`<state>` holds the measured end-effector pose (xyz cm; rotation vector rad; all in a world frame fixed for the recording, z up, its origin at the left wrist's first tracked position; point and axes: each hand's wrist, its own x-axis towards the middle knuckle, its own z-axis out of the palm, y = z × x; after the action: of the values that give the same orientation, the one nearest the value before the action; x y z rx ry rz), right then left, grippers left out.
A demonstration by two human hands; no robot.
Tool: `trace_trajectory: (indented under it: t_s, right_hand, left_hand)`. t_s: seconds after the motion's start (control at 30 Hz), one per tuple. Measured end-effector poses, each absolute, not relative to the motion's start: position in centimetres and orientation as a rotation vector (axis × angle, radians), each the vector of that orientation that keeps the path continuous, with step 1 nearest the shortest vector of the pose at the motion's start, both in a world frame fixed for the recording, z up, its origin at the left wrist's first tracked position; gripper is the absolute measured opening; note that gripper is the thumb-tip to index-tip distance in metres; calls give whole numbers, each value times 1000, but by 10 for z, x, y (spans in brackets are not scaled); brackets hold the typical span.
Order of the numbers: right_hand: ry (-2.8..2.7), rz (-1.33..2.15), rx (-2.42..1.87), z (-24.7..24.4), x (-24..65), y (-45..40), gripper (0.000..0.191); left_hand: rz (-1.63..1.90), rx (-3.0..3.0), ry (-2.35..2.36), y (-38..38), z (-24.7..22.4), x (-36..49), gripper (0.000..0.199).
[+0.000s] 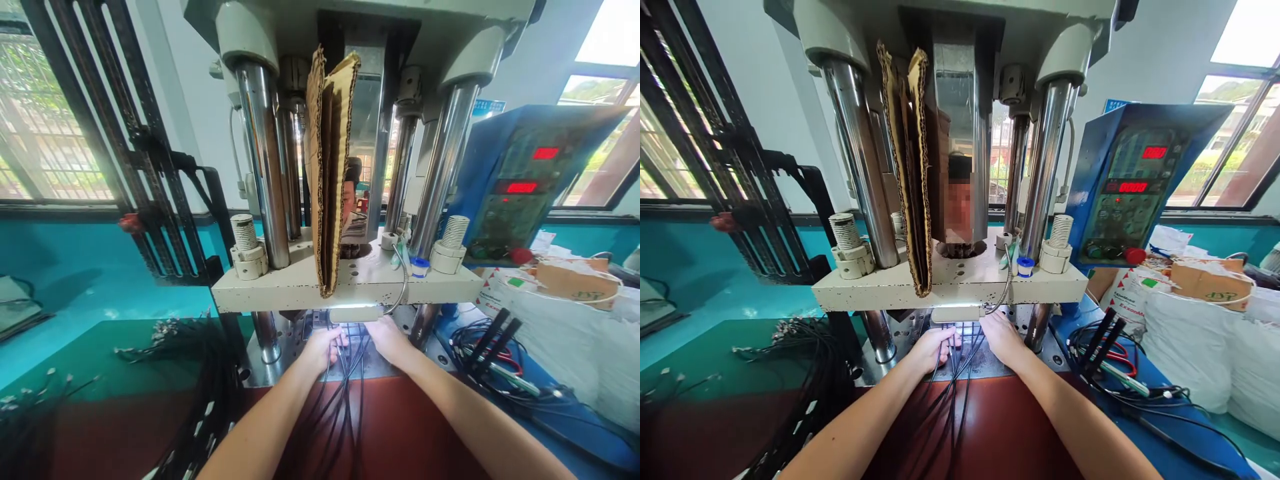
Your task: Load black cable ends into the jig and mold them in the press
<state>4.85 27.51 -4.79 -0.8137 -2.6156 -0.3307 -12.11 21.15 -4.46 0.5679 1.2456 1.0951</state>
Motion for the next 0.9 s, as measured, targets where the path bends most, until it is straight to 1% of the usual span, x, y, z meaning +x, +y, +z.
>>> trace_trajectory:
  t_s: [0.13,0.27,0.33,0.4,0.47,0.53,0.63,0.77,0.9]
  right_hand:
    - [-2631,-284,-799,-44,57,274,27]
    - [-2645,-262,-829,-44,55,271,24]
    - [-2647,-256,-860,-45,53,271,23]
    - [-2653,-245,-884,-45,53,273,23]
    - [-2669,-231,-890,-45,52,274,24]
    - [-2691,-218,-884,-42,51,276,27]
    - [-2727,-209,-856,-37,49,276,35]
    - [-2755,-217,-847,-30,46,274,40]
    - [-2752,-216,-883,-28,44,271,40]
  left_hand:
    - [1026,719,1405,209,-44,-128,19]
    - [918,888,1594,207,-41,-137,34]
    - [918,1026,1788,204,-36,-144,36]
    - [926,1376,2071,201,-30,-148,33]
    - [867,1901,2217,199,-23,-149,31]
    - [739,2369,2041,201,-19,-145,32]
    - [613,2692,1660,210,-19,-138,34]
    - [631,2748,1578,224,-27,-136,44]
    - [669,2737,1623,231,-32,-134,46]
